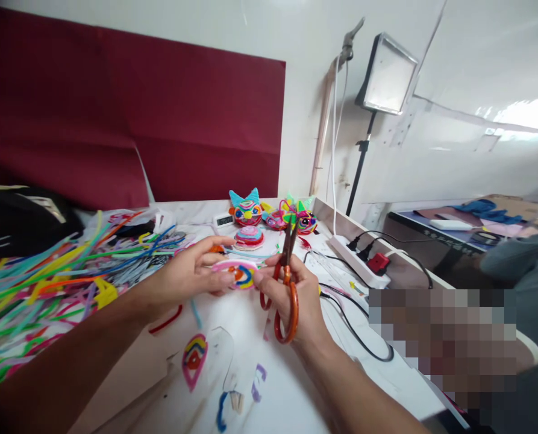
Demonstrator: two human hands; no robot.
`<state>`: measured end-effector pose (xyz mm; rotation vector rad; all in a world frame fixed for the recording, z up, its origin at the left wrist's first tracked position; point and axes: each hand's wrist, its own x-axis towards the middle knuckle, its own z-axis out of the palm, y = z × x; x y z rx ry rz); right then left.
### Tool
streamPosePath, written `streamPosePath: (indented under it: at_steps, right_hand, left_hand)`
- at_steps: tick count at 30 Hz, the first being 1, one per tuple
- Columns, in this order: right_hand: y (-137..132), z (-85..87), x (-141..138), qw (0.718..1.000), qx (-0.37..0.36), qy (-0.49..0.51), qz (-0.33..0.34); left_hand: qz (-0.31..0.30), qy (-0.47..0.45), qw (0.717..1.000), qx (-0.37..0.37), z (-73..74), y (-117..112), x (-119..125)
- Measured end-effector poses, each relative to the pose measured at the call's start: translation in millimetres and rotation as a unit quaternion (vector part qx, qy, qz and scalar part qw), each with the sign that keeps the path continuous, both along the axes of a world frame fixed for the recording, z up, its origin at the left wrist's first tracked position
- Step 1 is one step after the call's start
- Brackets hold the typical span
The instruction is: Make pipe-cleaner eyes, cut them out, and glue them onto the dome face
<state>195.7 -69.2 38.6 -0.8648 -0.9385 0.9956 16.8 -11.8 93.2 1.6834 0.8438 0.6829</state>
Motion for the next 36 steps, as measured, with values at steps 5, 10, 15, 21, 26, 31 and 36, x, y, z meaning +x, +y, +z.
streamPosePath:
  at_steps: [5,10,15,21,26,31,36]
  right_hand:
    - [3,-0.1,0,0.998,0.003,0.064,-0.031]
    - [3,-3.9,-7,0.998,0.008,0.061,-0.02]
    - [2,-7.0,-8,0.999,-0.01,0.037,-0.025]
    - [1,-2.2,-7,0.999,-0.01,-0.03,-0.009]
    - [-4,3.8,-9,0.996,-0.002,-0.084,0.004]
    - [-4,0.0,-7,0.997,0.005,-0.077,0.007]
    - [0,-2.7,-5,0.999,0.016,-0.046,0.005]
  left_hand:
    - [-0.026,-0.138,0.984,-0.112,-21.9,-3,20]
    - [-0.013,-0.227,0.966,-0.12,-47.2,-13,39]
    - [0.045,-0.23,0.968,-0.085,-49.4,-16,41]
    - [0.065,-0.222,0.971,-0.065,-45.2,-10,36]
    - [0.084,-0.203,0.975,-0.029,-32.7,-5,28]
    - [0.101,-0.17,0.98,0.027,-21.9,-7,24]
    - [0.081,-0.158,0.983,0.041,-24.1,-12,27]
